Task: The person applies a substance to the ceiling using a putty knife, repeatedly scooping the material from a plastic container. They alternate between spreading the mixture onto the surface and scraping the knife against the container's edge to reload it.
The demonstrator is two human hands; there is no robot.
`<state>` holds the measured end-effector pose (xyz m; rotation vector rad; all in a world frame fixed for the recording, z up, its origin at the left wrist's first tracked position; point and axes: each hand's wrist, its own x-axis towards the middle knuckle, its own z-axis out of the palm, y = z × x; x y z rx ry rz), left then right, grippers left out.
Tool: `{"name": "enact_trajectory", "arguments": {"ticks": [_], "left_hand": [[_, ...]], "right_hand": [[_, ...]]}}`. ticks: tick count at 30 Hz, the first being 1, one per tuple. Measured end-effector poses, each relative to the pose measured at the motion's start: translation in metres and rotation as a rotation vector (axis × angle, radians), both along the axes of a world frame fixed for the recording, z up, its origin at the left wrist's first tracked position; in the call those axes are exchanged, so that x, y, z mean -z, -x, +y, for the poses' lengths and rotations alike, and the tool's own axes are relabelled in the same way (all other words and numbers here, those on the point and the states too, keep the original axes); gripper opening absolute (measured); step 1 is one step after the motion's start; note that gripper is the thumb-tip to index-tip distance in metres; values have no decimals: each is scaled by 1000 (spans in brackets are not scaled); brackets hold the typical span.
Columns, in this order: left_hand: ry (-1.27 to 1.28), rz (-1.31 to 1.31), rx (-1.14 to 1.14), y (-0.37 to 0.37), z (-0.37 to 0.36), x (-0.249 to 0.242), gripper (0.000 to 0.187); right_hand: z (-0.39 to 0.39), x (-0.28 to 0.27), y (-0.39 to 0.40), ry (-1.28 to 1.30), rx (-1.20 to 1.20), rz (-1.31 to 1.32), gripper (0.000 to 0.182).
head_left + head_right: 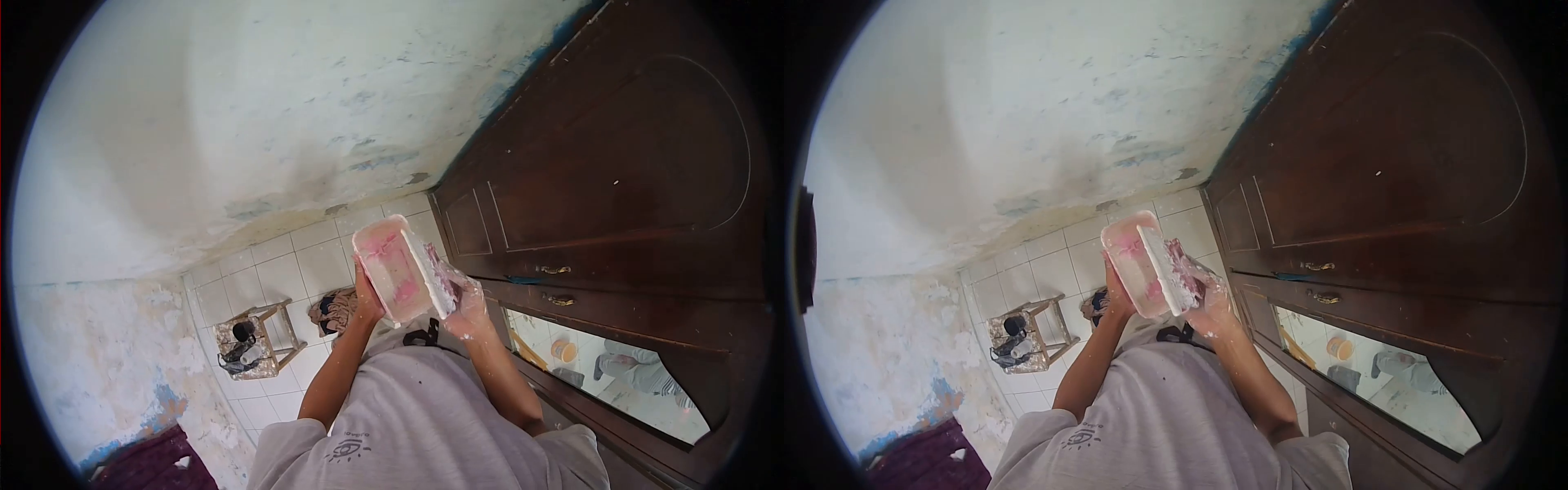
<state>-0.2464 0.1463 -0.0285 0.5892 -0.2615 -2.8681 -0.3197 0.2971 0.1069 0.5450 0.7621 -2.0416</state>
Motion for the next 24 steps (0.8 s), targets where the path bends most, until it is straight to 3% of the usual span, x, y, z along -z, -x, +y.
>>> {"name": "enact_trajectory", "arguments": {"ticks": [11, 14, 17, 24], "left_hand": [[174, 26, -141, 54, -17, -32, 71], [226, -2, -236, 63, -14, -34, 69], [218, -53, -342, 64, -8, -33, 67], [219, -100, -432, 75, -5, -40, 64]], "right_hand": [[12, 54, 101, 178, 80, 129, 37], [9, 70, 140, 292, -41, 312, 37], [-1, 56, 163, 240, -48, 250, 27], [-36, 65, 216, 394, 29, 227, 23]]}}
